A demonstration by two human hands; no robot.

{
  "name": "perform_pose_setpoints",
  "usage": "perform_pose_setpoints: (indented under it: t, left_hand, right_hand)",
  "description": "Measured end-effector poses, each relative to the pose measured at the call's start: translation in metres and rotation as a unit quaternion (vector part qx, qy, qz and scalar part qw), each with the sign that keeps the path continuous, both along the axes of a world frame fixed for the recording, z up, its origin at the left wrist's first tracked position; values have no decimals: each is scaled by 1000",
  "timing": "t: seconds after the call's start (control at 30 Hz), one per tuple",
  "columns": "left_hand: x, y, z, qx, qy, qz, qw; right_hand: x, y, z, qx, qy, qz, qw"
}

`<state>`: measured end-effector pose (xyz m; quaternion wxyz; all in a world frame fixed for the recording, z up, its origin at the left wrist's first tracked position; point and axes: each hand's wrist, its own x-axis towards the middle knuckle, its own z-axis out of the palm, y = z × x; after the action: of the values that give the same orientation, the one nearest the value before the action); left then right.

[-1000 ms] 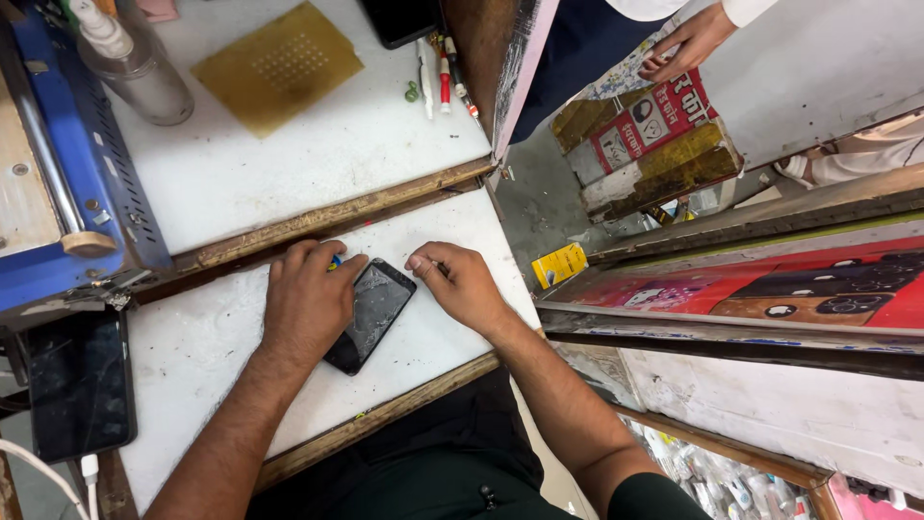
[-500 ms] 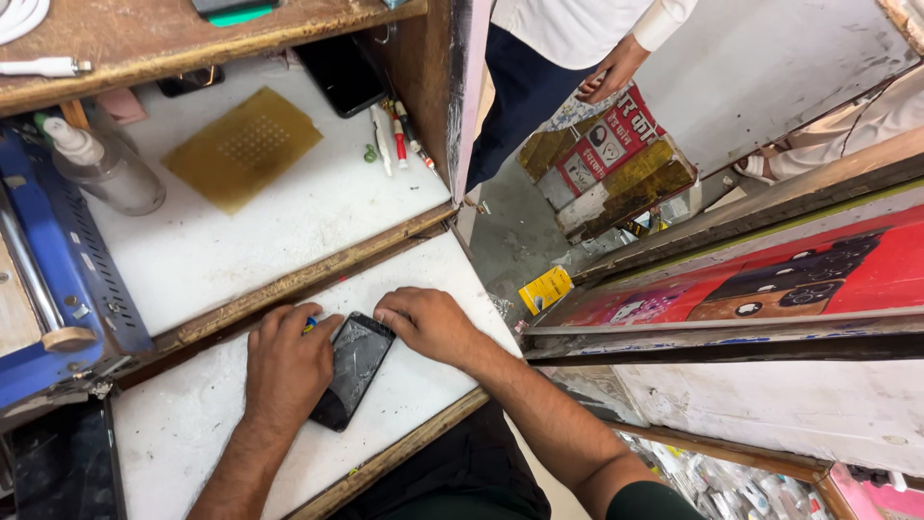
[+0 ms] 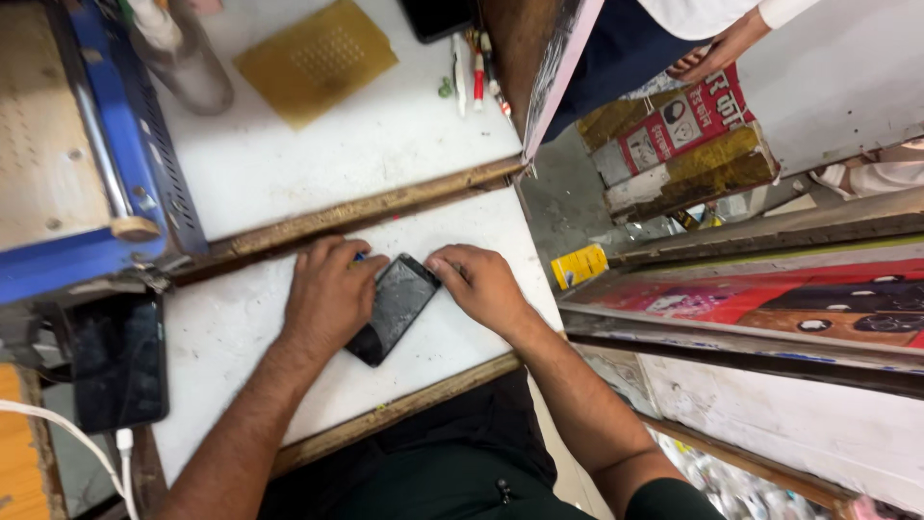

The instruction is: The person applies a screen protector to a smartphone by smoothing the surface with a small blue tool and fingers. They repeatedly press and rub the screen to remove bubbles and ensure adhesion, occasionally lifting the protector to adjust alignment.

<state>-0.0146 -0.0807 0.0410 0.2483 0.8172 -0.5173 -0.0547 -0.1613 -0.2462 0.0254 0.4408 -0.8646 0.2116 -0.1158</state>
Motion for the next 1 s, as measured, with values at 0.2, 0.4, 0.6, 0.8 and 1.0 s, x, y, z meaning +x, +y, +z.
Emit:
perform_pose_setpoints:
  t: [0.2, 0.4, 0.6, 0.8, 1.0]
  left_hand:
    - [6, -3, -9, 28, -5, -1, 1000]
    - [6, -2, -16, 32, -22, 3, 999]
    - [4, 0, -21, 24, -6, 3, 1000]
    - [4, 3, -25, 36, -14, -10, 999]
    - [5, 6, -27, 59, -21, -28, 998]
  right_hand:
    - [7, -2, -7, 2, 11, -26, 1000]
    - [17, -15, -6, -157, 12, 32, 987]
    - [15, -14, 4, -190, 58, 65, 978]
    - [5, -13, 1, -164, 61, 83, 981]
    - [-8, -20, -4, -156, 58, 96, 981]
